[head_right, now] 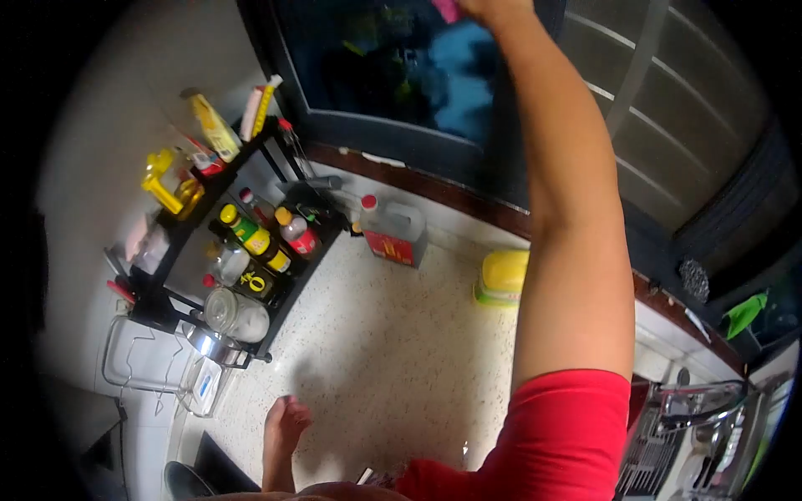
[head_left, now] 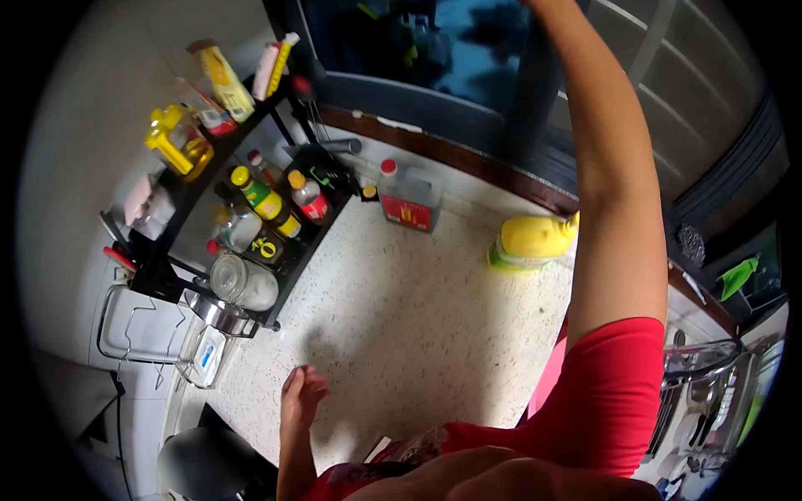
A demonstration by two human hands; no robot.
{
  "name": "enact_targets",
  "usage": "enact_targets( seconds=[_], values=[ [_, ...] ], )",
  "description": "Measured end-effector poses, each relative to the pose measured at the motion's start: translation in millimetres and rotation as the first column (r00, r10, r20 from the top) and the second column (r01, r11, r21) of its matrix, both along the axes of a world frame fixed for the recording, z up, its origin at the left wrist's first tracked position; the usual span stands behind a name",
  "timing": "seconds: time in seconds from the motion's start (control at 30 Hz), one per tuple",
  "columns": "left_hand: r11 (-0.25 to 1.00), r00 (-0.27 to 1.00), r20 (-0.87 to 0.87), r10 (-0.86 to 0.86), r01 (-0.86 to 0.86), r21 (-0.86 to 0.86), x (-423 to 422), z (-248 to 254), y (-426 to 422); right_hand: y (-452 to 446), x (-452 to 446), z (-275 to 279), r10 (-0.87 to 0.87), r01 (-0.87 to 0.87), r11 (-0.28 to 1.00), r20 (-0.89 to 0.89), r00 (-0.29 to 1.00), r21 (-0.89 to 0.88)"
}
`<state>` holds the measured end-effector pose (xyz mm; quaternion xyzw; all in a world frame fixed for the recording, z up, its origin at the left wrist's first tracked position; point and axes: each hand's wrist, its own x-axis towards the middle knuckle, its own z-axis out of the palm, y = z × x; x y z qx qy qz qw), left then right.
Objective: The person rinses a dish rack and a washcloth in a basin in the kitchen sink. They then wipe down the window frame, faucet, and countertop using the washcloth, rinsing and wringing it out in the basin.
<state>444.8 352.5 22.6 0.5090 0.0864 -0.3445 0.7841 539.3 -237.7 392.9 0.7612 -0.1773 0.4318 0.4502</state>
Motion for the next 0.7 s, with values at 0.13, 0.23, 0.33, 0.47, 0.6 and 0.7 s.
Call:
enact_targets(
  seconds=[0.13,0.23,0.33,0.47,0.6,0.7],
  values=[
    [0.991,0.991,-0.024,-0.133,0.132,-0.017,21,-10,-28,-19,14,-146,0.193,-0.201,0.979,-0.178,0.965,-0.029],
    [0.984,0.984,0.022,-0.179,0.179,-0.011,37,-5,-32,8,-13,-250,0.314,-0.090,0.886,-0.446,0.838,0.454],
    [0.984,0.983,0.050,-0.176,0.177,-0.008,49,-5,-19,62,-38,-268,0.072,0.319,0.800,-0.610,0.789,0.508],
    [0.992,0.992,0.005,-0.130,0.130,0.001,69,-19,2,40,-44,-177,-0.264,0.352,0.920,-0.392,0.881,0.171],
    [0.995,0.995,-0.028,-0.097,0.097,-0.005,73,-21,7,44,-28,-65,-0.247,0.271,0.950,-0.158,0.956,0.155],
    [0.997,0.994,-0.078,-0.074,0.072,-0.025,70,-25,3,35,-19,-100,-0.155,0.159,0.983,-0.046,0.987,0.093]
  ],
)
